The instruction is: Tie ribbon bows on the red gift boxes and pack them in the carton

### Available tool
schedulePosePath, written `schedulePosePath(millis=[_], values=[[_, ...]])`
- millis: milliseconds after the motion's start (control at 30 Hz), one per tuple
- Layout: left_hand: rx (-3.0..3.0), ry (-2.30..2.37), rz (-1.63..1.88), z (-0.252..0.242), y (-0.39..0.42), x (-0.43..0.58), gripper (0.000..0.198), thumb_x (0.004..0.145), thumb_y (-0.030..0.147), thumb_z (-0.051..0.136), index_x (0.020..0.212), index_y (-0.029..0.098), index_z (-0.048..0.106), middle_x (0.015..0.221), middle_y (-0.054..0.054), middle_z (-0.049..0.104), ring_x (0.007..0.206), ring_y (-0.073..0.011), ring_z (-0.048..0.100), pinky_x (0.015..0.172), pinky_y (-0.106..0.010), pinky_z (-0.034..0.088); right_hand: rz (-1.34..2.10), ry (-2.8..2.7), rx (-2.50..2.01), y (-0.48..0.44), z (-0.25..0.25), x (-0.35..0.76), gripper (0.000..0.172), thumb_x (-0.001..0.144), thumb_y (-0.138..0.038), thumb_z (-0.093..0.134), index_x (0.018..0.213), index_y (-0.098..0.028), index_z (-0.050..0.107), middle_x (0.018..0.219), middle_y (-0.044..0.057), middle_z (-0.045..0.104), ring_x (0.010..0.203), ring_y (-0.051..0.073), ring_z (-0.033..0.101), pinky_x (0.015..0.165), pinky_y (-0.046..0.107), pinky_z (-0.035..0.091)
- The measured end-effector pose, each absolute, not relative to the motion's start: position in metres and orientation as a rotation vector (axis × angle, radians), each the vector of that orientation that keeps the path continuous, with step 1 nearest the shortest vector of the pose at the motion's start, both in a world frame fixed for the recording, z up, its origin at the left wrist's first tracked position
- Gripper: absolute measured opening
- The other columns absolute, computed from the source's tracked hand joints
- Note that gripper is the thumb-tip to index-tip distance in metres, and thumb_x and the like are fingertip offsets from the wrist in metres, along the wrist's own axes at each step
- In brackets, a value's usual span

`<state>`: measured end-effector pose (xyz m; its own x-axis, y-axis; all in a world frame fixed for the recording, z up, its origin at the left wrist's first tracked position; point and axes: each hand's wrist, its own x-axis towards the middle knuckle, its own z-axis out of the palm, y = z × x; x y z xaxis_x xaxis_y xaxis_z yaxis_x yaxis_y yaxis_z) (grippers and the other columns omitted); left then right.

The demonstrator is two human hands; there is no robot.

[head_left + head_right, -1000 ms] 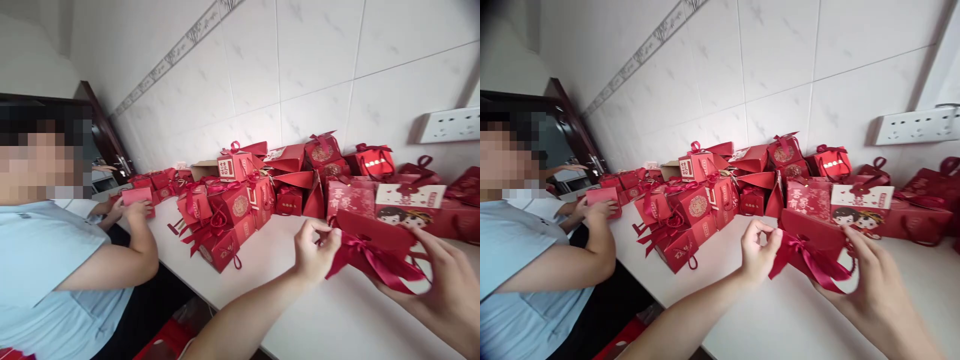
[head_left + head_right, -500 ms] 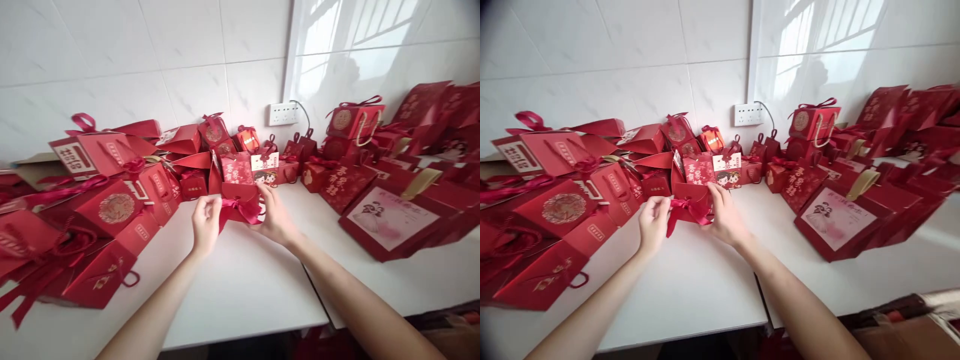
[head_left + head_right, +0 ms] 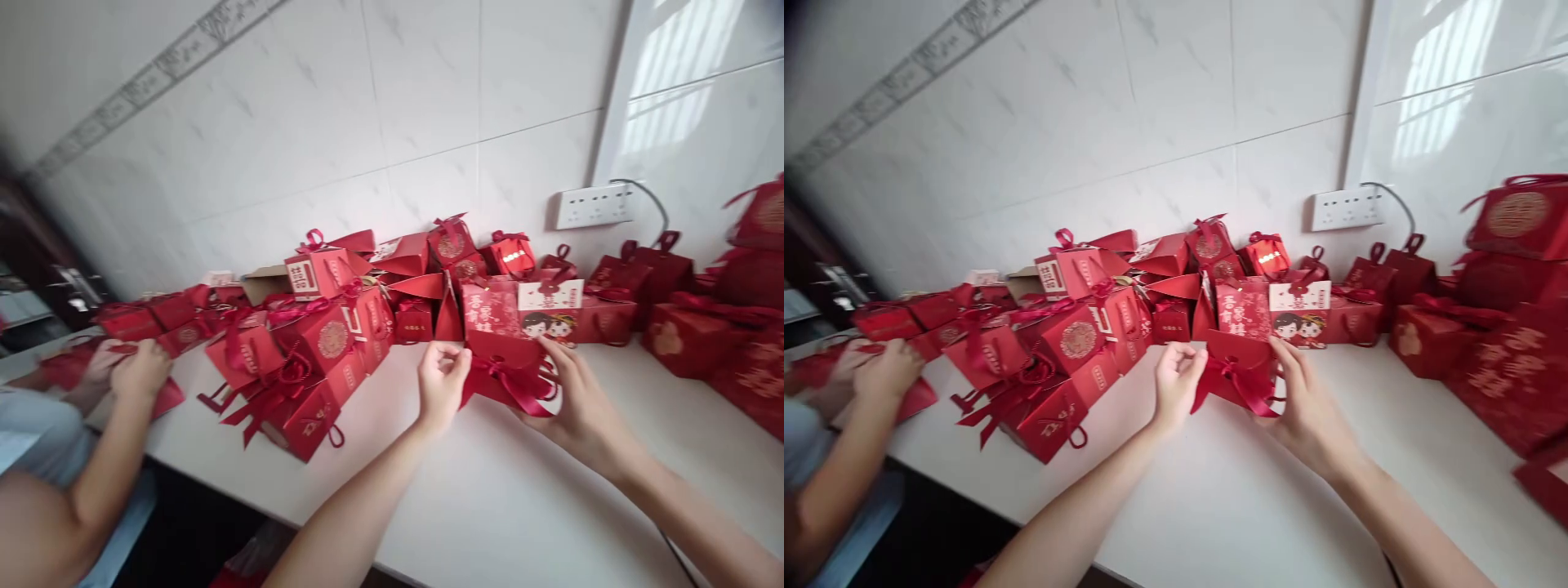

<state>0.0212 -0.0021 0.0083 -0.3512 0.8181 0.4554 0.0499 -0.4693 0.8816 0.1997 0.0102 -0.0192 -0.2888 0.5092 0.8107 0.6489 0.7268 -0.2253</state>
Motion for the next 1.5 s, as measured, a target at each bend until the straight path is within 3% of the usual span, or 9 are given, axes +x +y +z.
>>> schedulePosePath(millis=[167, 467, 733, 933, 1067, 1167, 1300, 1500], values=[[1.336, 1.191, 1.847, 0.006, -0.006, 0.023, 0.011, 0.077, 0.023, 0.059, 0.075, 0.016, 0.051, 0.073, 0.0, 0.056, 0.067, -0.0097, 0.055, 0.064, -0.021, 0.046, -0.223, -1.974, -0.994, 0.007, -0.022, 0.201, 0.075, 0.085, -0.057, 0.047, 0.146, -0.023, 0.019, 0.128, 0.018, 0.047, 0.1, 0.03, 0.061, 0.071, 0.035, 0.057], [1.268, 1.212, 1.789, 0.005, -0.003, 0.021, 0.007, 0.076, 0.021, 0.06, 0.076, 0.016, 0.055, 0.075, -0.002, 0.058, 0.073, -0.012, 0.055, 0.07, -0.025, 0.045, -0.321, -1.982, -0.92, 0.016, -0.026, 0.204, 0.081, 0.082, -0.071, 0.034, 0.148, -0.027, 0.014, 0.115, 0.018, 0.055, 0.093, 0.032, 0.063, 0.06, 0.039, 0.056], [1.25, 1.22, 1.71, 0.003, 0.0, 0.019, 0.012, 0.077, 0.027, 0.06, 0.073, 0.016, 0.06, 0.073, -0.002, 0.062, 0.074, -0.0154, 0.058, 0.074, -0.029, 0.046, -0.291, -1.968, -0.986, 0.018, -0.027, 0.207, 0.086, 0.079, -0.076, 0.031, 0.148, -0.027, 0.016, 0.12, 0.019, 0.053, 0.097, 0.033, 0.062, 0.067, 0.042, 0.056], [1.216, 1.132, 1.683, 0.001, -0.002, 0.019, 0.016, 0.076, 0.032, 0.061, 0.073, 0.017, 0.057, 0.07, 0.0, 0.058, 0.071, -0.0134, 0.056, 0.075, -0.029, 0.045, -0.298, -1.978, -1.0, 0.018, -0.028, 0.21, 0.086, 0.08, -0.075, 0.031, 0.148, -0.025, 0.015, 0.124, 0.02, 0.051, 0.109, 0.032, 0.057, 0.079, 0.041, 0.054], [1.262, 1.255, 1.584, 0.007, -0.008, 0.019, 0.024, 0.066, 0.034, 0.072, 0.075, 0.017, 0.057, 0.071, 0.0, 0.057, 0.069, -0.0129, 0.052, 0.071, -0.028, 0.043, -0.288, -1.978, -0.999, 0.019, -0.03, 0.21, 0.088, 0.079, -0.077, 0.03, 0.148, -0.025, 0.016, 0.122, 0.02, 0.052, 0.107, 0.033, 0.057, 0.073, 0.041, 0.055], [1.308, 1.304, 1.566, 0.008, -0.006, 0.018, 0.023, 0.07, 0.036, 0.069, 0.07, 0.017, 0.054, 0.067, 0.001, 0.056, 0.065, -0.0124, 0.052, 0.066, -0.026, 0.043, -0.284, -1.953, -0.993, 0.02, -0.029, 0.207, 0.089, 0.078, -0.077, 0.032, 0.148, -0.024, 0.018, 0.118, 0.02, 0.054, 0.099, 0.033, 0.06, 0.068, 0.041, 0.056], [1.471, 1.32, 1.696, 0.007, -0.003, 0.019, 0.02, 0.075, 0.032, 0.061, 0.064, 0.017, 0.053, 0.061, 0.002, 0.055, 0.061, -0.0122, 0.054, 0.062, -0.024, 0.044, -0.236, -1.997, -0.916, 0.014, -0.019, 0.204, 0.081, 0.083, -0.066, 0.043, 0.146, -0.019, 0.02, 0.121, 0.021, 0.05, 0.105, 0.034, 0.057, 0.079, 0.046, 0.054], [1.629, 1.264, 2.028, 0.007, -0.002, 0.018, 0.023, 0.073, 0.024, 0.065, 0.06, 0.02, 0.047, 0.07, 0.001, 0.052, 0.074, -0.0144, 0.053, 0.075, -0.028, 0.044, -0.02, -1.997, -0.924, 0.007, -0.011, 0.199, 0.089, 0.074, -0.032, 0.067, 0.145, -0.021, 0.015, 0.132, 0.019, 0.038, 0.121, 0.034, 0.046, 0.094, 0.049, 0.049]])
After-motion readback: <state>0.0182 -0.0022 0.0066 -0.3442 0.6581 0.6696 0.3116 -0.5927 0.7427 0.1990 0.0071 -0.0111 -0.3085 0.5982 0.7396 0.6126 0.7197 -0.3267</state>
